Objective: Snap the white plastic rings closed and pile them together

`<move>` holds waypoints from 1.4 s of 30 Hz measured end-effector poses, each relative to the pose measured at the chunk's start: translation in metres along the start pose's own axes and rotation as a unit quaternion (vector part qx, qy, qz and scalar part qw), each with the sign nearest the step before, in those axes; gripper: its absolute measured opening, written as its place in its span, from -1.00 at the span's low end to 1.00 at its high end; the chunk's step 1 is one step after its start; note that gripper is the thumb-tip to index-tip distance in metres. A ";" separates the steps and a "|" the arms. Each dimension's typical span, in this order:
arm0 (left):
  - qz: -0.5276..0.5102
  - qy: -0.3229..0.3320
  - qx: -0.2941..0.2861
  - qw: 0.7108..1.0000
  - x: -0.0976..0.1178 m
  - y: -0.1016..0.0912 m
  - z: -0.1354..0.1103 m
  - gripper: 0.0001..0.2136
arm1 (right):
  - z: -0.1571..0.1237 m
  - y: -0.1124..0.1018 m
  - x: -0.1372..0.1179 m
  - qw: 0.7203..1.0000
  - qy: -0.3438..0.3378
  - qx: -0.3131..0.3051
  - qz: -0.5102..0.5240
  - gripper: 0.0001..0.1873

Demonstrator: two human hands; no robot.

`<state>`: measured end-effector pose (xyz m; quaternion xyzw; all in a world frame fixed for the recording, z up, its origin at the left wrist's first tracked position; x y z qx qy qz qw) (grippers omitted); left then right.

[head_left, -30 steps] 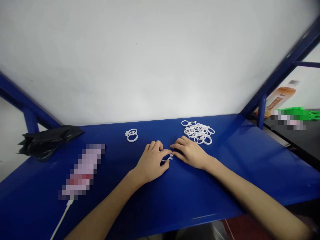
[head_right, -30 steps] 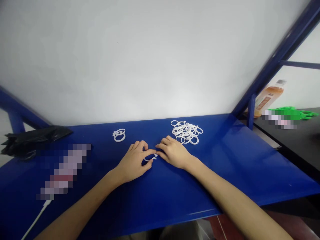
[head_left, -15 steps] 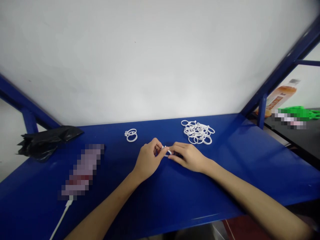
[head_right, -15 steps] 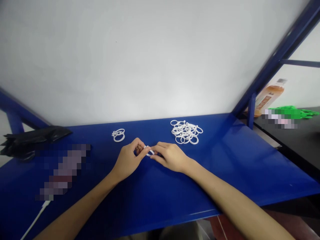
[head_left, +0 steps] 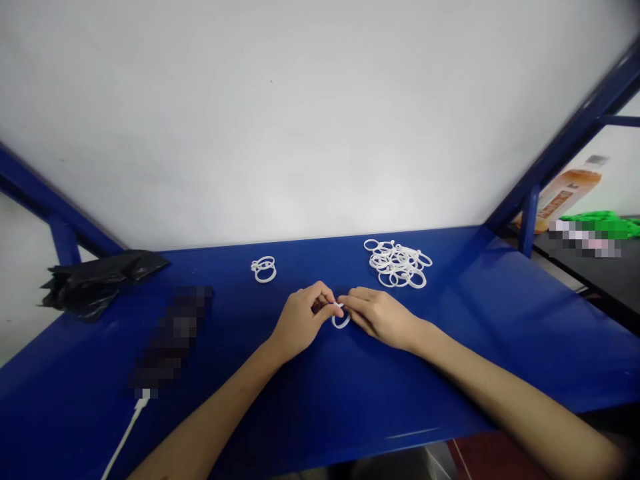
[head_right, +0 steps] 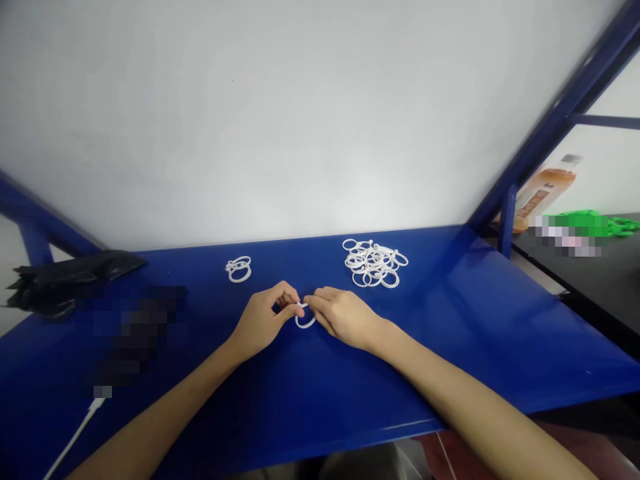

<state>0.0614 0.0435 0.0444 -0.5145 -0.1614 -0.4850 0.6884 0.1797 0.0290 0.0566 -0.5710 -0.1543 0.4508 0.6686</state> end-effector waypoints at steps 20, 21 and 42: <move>0.089 0.106 0.038 0.990 0.021 -0.008 -0.002 -0.76 | -0.002 -0.007 -0.013 0.999 -0.048 0.022 0.006 -0.66; 0.093 0.105 0.038 0.989 0.021 -0.008 -0.002 -0.74 | -0.003 -0.006 -0.015 0.998 -0.053 0.021 -0.007 -0.66; 0.467 -0.282 0.135 0.827 -0.086 -0.130 -0.026 -0.31 | -0.030 -0.092 0.128 0.851 0.415 0.127 -0.294 -0.75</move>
Point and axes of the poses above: each hand's wrist, its own z-axis towards the middle knuckle, its own y-axis out of the palm, x = y × z, the point moved 9 cm from there along z, towards the middle knuckle, and after that the axes turned 10 degrees about y, right-handed, at the moved point
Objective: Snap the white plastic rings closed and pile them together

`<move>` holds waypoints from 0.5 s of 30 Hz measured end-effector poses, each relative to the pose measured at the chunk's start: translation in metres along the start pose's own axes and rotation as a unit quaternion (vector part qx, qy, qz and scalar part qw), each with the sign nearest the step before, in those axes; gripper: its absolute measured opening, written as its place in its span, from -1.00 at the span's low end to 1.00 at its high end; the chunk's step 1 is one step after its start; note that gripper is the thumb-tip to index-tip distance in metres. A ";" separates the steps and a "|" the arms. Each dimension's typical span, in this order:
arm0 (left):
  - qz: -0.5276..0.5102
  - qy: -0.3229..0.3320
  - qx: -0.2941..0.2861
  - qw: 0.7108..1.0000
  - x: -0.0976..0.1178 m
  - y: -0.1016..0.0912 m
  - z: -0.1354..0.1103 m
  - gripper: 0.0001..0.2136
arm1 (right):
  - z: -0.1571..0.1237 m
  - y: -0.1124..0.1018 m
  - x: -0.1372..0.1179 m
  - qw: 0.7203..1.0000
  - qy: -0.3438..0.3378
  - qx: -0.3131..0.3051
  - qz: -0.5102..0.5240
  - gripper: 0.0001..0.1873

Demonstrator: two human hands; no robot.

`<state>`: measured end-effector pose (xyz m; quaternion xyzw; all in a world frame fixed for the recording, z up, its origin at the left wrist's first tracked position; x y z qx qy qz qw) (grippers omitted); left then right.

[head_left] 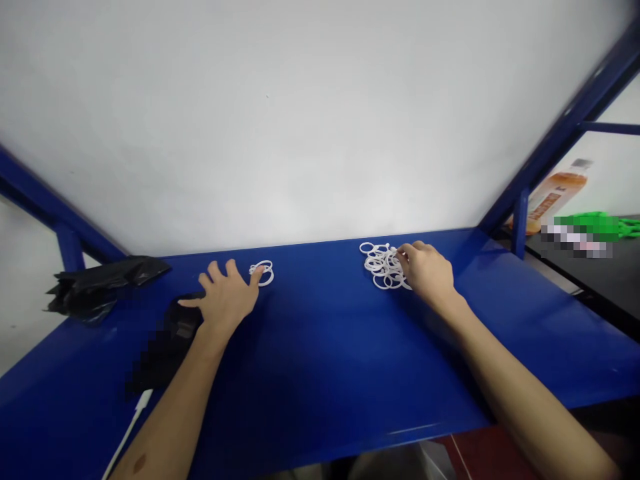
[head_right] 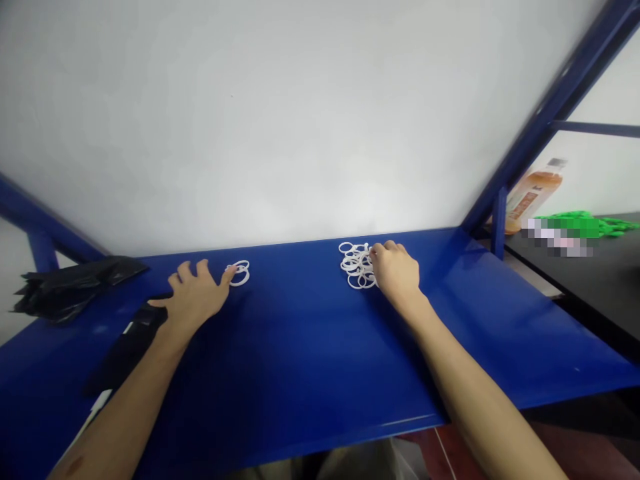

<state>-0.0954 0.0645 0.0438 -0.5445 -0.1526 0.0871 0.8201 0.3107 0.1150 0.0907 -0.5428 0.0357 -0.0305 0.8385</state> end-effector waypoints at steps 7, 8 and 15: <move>0.032 0.048 0.013 0.998 0.007 -0.006 0.002 -0.35 | 0.000 0.003 0.001 0.999 -0.025 0.033 0.020 -0.71; 0.040 0.068 0.022 0.997 0.013 -0.007 0.001 -0.39 | 0.000 0.003 0.001 0.999 -0.029 0.036 0.024 -0.72; 0.050 0.242 -0.017 0.969 0.057 0.007 -0.011 -0.58 | -0.003 0.002 -0.002 0.996 -0.043 0.057 0.045 -0.68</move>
Point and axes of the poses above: each hand's wrist, its own z-axis towards the middle knuckle, its own y-axis out of the palm, x = y × z, the point moved 9 cm from there along z, towards the middle knuckle, and after that the axes turned 10 degrees about y, right-handed, at the moved point
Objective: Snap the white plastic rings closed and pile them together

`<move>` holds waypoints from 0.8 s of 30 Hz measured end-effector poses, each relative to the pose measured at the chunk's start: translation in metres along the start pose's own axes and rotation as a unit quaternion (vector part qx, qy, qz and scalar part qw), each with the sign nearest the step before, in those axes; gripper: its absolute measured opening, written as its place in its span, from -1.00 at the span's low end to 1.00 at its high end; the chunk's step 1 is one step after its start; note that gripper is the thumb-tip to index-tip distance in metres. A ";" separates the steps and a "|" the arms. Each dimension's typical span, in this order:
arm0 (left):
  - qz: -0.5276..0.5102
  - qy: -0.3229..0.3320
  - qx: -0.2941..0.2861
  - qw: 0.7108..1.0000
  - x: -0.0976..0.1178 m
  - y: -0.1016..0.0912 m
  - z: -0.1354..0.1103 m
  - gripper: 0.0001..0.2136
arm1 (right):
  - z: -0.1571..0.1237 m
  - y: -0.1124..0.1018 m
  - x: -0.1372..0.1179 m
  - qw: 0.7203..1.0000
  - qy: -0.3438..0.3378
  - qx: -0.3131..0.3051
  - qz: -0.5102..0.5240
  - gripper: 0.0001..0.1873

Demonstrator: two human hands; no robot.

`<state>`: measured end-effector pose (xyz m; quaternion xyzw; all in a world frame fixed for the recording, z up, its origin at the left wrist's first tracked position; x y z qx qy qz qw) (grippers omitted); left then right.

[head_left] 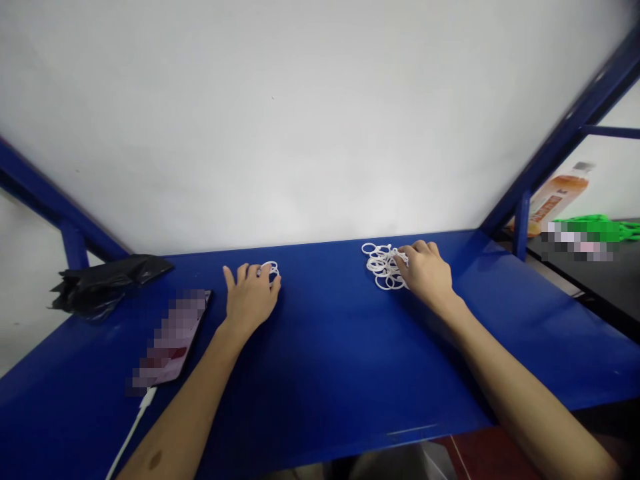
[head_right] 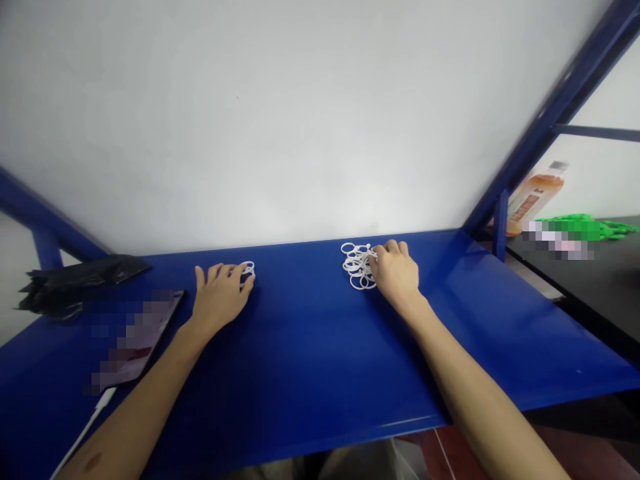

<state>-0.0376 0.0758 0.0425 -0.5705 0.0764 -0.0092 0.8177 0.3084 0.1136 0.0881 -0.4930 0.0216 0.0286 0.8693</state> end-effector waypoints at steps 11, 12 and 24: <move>-0.153 0.115 0.094 0.977 0.059 -0.033 -0.004 -0.87 | -0.046 -0.010 -0.087 0.960 -0.214 -0.054 0.173 -0.62; -0.180 0.127 0.107 0.970 0.064 -0.037 -0.005 -0.88 | -0.053 -0.007 -0.096 0.949 -0.232 -0.082 0.196 -0.59; -0.505 0.086 0.036 0.858 0.103 -0.039 -0.016 -0.78 | -0.073 0.003 -0.117 0.864 -0.247 -0.240 0.368 -0.84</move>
Point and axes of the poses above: each hand's wrist, its own z-axis towards the middle knuckle, its own y-axis out of the palm, x = y × z, the point moved 9 cm from there along z, towards the middle knuckle, and after that the axes turned 10 degrees about y, right-handed, at the moved point
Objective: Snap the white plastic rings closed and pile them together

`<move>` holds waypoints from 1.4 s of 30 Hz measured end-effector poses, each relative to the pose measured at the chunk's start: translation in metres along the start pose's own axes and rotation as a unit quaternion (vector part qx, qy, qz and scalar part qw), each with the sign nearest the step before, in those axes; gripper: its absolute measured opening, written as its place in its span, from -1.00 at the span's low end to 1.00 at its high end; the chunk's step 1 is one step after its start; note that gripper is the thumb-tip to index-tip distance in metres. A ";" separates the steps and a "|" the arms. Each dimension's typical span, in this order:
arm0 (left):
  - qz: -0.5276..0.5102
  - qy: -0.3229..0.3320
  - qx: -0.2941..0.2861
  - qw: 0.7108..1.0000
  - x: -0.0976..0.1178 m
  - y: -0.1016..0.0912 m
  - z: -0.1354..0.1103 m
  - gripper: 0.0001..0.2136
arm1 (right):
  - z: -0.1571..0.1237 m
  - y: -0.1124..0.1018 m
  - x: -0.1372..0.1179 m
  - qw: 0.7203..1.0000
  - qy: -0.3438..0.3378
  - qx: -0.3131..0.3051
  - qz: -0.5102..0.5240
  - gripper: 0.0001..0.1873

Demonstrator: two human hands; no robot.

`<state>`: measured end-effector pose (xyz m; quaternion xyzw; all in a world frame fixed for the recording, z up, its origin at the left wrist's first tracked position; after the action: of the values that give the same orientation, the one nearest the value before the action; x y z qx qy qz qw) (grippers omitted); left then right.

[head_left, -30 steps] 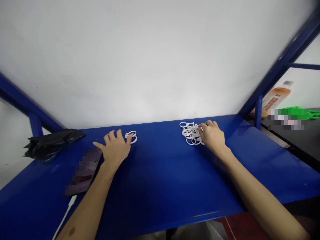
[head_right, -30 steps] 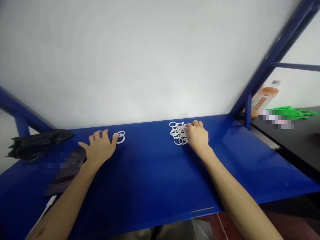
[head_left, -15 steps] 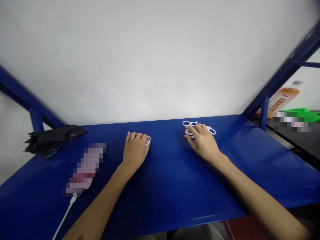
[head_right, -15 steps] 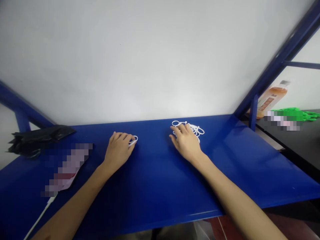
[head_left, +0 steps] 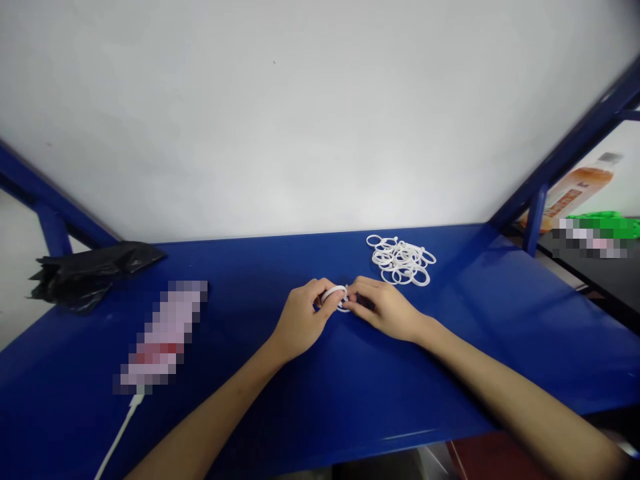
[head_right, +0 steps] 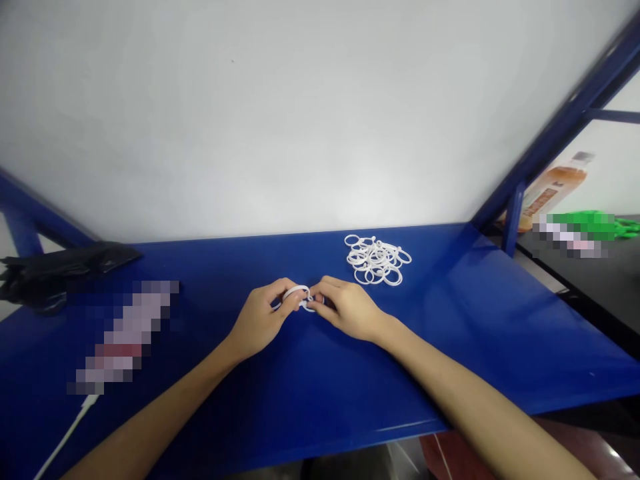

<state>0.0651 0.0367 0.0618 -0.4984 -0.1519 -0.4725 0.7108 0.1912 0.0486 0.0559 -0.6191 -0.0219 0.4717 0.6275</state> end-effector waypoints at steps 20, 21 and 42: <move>0.064 0.071 -0.007 0.995 0.008 0.004 0.000 -0.89 | -0.003 -0.017 -0.005 0.995 -0.038 0.071 0.052 -0.87; 0.064 0.073 -0.008 0.995 0.009 0.005 0.000 -0.90 | -0.003 -0.018 -0.007 0.994 -0.047 0.076 0.056 -0.87; 0.080 0.129 0.019 0.988 0.012 0.005 -0.005 -0.55 | -0.013 -0.027 -0.031 0.984 -0.129 0.115 0.044 -0.68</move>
<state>0.0737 0.0269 0.0649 -0.4299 -0.0276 -0.4714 0.7695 0.1974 0.0253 0.0912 -0.4771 -0.0210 0.5737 0.6654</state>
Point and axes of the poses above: each hand's wrist, its own z-axis towards the middle knuckle, its own y-axis out of the palm, x = y × z, the point moved 9 cm from there along z, towards the middle knuckle, and after that the axes turned 10 degrees about y, right-handed, at the moved point
